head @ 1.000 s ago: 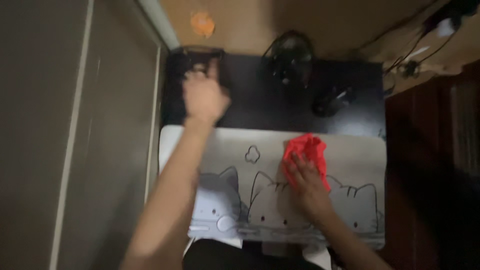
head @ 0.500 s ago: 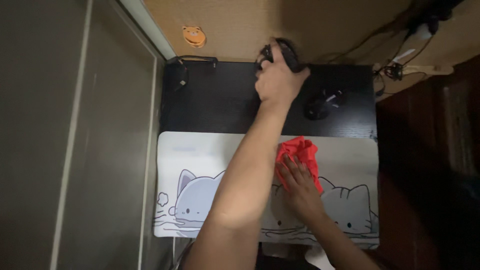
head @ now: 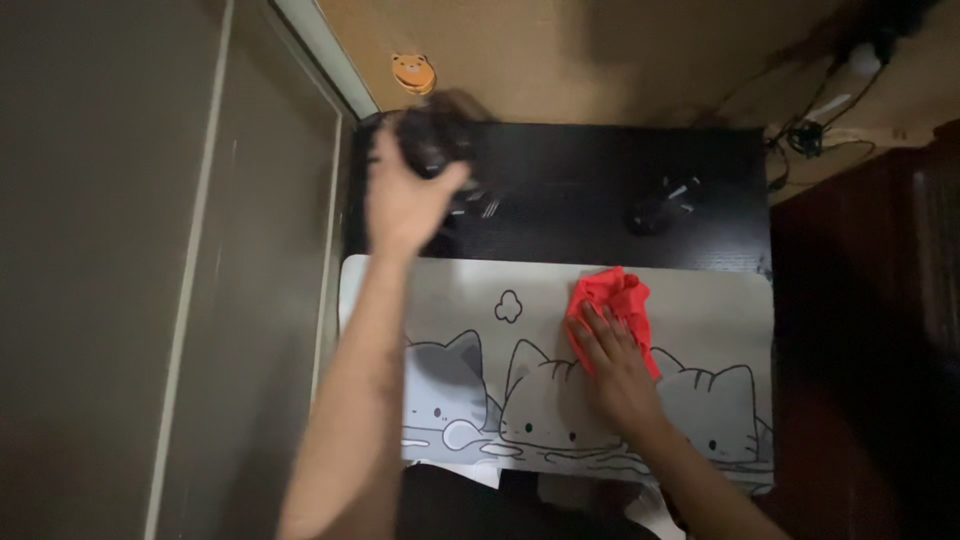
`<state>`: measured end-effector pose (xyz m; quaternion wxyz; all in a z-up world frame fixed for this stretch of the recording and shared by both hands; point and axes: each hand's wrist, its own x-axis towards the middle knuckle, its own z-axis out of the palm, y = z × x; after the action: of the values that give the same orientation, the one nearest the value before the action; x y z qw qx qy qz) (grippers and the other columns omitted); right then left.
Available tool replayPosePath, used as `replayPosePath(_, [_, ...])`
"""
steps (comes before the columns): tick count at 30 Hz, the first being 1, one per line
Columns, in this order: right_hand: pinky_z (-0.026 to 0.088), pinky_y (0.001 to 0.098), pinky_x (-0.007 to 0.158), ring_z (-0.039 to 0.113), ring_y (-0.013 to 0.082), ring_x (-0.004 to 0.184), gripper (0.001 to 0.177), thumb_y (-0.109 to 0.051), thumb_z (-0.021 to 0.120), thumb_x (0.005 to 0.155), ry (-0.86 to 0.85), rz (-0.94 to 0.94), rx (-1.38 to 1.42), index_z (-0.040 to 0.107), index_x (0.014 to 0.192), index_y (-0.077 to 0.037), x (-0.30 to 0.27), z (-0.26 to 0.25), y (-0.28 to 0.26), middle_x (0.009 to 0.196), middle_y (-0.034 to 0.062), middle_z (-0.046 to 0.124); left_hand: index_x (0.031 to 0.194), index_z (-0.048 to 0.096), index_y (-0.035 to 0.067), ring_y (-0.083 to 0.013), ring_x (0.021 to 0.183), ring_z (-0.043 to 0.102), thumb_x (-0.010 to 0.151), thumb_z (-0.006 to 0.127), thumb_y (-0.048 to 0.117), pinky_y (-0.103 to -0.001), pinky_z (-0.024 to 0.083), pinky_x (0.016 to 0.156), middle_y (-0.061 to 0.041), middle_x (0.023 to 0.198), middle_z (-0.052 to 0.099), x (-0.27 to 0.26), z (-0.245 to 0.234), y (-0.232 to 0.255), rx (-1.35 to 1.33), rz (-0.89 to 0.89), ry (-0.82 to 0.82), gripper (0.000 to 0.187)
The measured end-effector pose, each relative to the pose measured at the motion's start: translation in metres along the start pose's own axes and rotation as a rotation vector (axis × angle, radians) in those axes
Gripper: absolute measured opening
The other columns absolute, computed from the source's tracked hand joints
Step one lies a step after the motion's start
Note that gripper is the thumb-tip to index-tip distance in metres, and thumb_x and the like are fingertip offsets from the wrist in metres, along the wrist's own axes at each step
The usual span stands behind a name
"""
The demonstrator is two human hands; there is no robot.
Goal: The person cleans a desk area using a red cloth. They wipe a laptop cooling pad, a keyboard, a mouse, a desk mat, a wall-mounted shelf, and wall art. The person moves the keyboard and mouse aside to clean the mat, then returns them to the desk.
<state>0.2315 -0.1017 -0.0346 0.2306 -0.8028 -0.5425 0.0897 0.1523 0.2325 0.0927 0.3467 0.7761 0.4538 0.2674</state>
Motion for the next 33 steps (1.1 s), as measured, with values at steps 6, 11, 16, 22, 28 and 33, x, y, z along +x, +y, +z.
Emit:
replayPosePath(6, [0.027,0.0566,0.120,0.033,0.0372,0.148,0.072,0.001,0.060,0.077,-0.001,-0.016,-0.038,0.048,0.147,-0.012,0.001,0.009,0.004,0.160,0.0124,0.037,0.150,0.038,0.021,-0.0423,0.122,0.062,0.068,0.085,0.042,-0.048,0.050,0.103,-0.023,0.137,0.058,0.012,-0.038,-0.033,0.203,-0.104,-0.023,0.097])
replayPosePath(11, [0.028,0.0549,0.122,0.034,0.0359,0.150,0.068,0.000,0.061,0.079,0.029,-0.010,-0.018,0.050,0.145,-0.013,0.000,0.007,0.001,0.159,0.0097,0.039,0.150,0.035,0.021,-0.0436,0.121,0.062,0.067,0.083,0.047,-0.050,0.049,0.103,-0.023,0.136,0.058,0.020,-0.041,-0.043,0.287,-0.235,-0.090,0.099])
replayPosePath(16, [0.027,0.0542,0.122,0.032,0.0370,0.149,0.069,-0.001,0.062,0.078,-0.010,-0.011,0.004,0.050,0.146,-0.013,-0.001,0.004,0.003,0.159,0.0115,0.038,0.152,0.034,0.020,-0.0448,0.122,0.060,0.066,0.085,0.046,-0.050,0.048,0.103,-0.025,0.137,0.056,0.028,-0.039,-0.066,0.271,-0.201,-0.038,0.104])
replayPosePath(22, [0.024,0.0532,0.122,0.032,0.0363,0.150,0.070,0.001,0.060,0.080,0.011,-0.019,0.012,0.047,0.149,-0.008,-0.005,0.012,0.012,0.163,0.0135,0.035,0.157,0.035,0.014,-0.0422,0.131,0.058,0.071,0.089,0.036,-0.045,0.046,0.112,-0.027,0.143,0.056,0.050,-0.040,-0.094,0.194,-0.071,-0.100,0.104])
replayPosePath(28, [0.024,0.0524,0.124,0.030,0.0356,0.151,0.074,0.005,0.058,0.075,-0.034,0.025,-0.004,0.049,0.147,-0.012,0.000,0.004,0.006,0.161,0.0113,0.036,0.161,0.033,0.018,-0.0437,0.142,0.042,0.073,0.087,0.029,-0.044,0.037,0.117,-0.028,0.156,0.036,0.058,-0.045,-0.083,0.216,-0.075,-0.121,0.103])
replayPosePath(33, [0.023,0.0533,0.123,0.028,0.0360,0.151,0.076,0.006,0.058,0.072,-0.040,0.048,0.024,0.050,0.146,-0.014,0.000,-0.001,-0.001,0.161,0.0099,0.036,0.161,0.032,0.016,-0.0417,0.146,0.040,0.071,0.086,0.026,-0.042,0.037,0.120,-0.027,0.158,0.036,0.057,-0.044,-0.082,0.210,-0.006,-0.110,0.105])
